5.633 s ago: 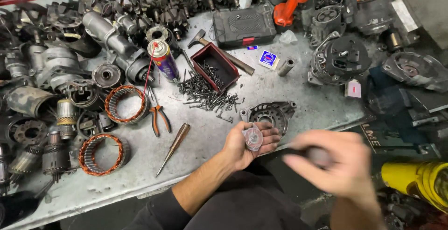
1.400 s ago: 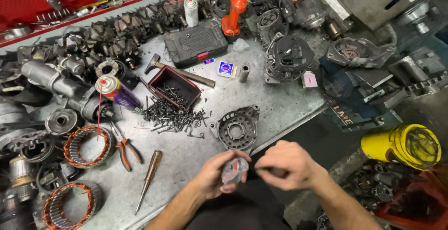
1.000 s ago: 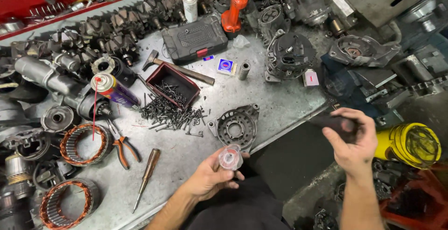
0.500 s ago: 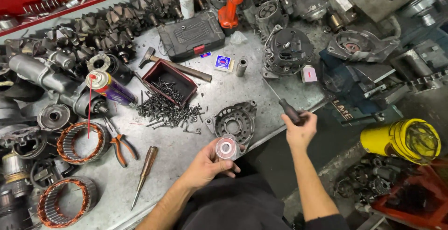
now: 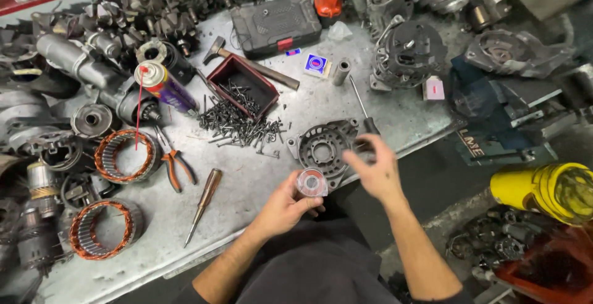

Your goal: Cleaning and assembling internal components of an alternator housing, including installing a bearing.

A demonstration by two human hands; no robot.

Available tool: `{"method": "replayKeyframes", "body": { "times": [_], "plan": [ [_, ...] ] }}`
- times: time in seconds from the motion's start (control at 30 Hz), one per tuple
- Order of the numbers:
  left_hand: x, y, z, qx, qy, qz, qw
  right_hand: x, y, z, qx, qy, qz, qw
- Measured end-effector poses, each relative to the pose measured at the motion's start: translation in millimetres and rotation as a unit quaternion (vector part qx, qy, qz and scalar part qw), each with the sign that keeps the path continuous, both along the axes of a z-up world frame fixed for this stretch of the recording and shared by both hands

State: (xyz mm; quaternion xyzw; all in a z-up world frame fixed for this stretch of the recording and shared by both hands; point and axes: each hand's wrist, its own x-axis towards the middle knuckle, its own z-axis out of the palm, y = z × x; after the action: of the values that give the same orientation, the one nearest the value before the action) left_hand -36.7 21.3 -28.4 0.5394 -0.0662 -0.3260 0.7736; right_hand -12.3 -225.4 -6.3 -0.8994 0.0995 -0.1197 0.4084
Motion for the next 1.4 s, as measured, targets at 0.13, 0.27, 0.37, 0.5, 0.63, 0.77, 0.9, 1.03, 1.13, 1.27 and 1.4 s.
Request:
{"method": "replayKeyframes", "body": {
  "times": [0.13, 0.27, 0.37, 0.5, 0.63, 0.77, 0.9, 1.03, 1.13, 1.27, 1.4],
  "plan": [
    [3, 3, -3, 0.083, -0.093, -0.019, 0.992, -19, 35, 34, 0.212, 0.071, 0.153, 0.962],
    [-4, 7, -11, 0.112, -0.258, -0.015, 0.959, -33, 46, 3, 0.24, 0.173, 0.208, 0.932],
    [-6, 7, -1, 0.118, -0.201, -0.056, 0.971, -43, 43, -31, 0.366, 0.193, 0.171, 0.894],
    [-12, 7, -12, 0.101, -0.095, -0.096, 0.986, -54, 48, -35, 0.482, 0.203, 0.116, 0.844],
    [-12, 5, -16, 0.112, -0.119, -0.069, 0.984, -62, 48, -42, 0.522, 0.227, 0.082, 0.818],
    [-11, 6, -24, 0.118, -0.205, -0.003, 0.971, -65, 46, -51, 0.528, 0.217, 0.085, 0.817],
    [-9, 6, -14, 0.106, -0.12, -0.005, 0.987, -65, 47, -43, 0.593, 0.262, 0.052, 0.76],
    [-6, 8, -7, 0.114, -0.108, 0.015, 0.987, -72, 45, -49, 0.588, 0.291, 0.084, 0.75],
    [-3, 12, -10, 0.175, -0.192, 0.065, 0.963, -70, 53, -41, 0.598, 0.315, 0.085, 0.732],
    [-1, 20, -31, 0.217, -0.181, 0.101, 0.954, -65, 46, -52, 0.612, 0.261, -0.007, 0.746],
    [17, 43, -31, 0.337, -0.162, 0.122, 0.919, -56, 22, -69, 0.641, 0.237, -0.041, 0.729]
  ]
}}
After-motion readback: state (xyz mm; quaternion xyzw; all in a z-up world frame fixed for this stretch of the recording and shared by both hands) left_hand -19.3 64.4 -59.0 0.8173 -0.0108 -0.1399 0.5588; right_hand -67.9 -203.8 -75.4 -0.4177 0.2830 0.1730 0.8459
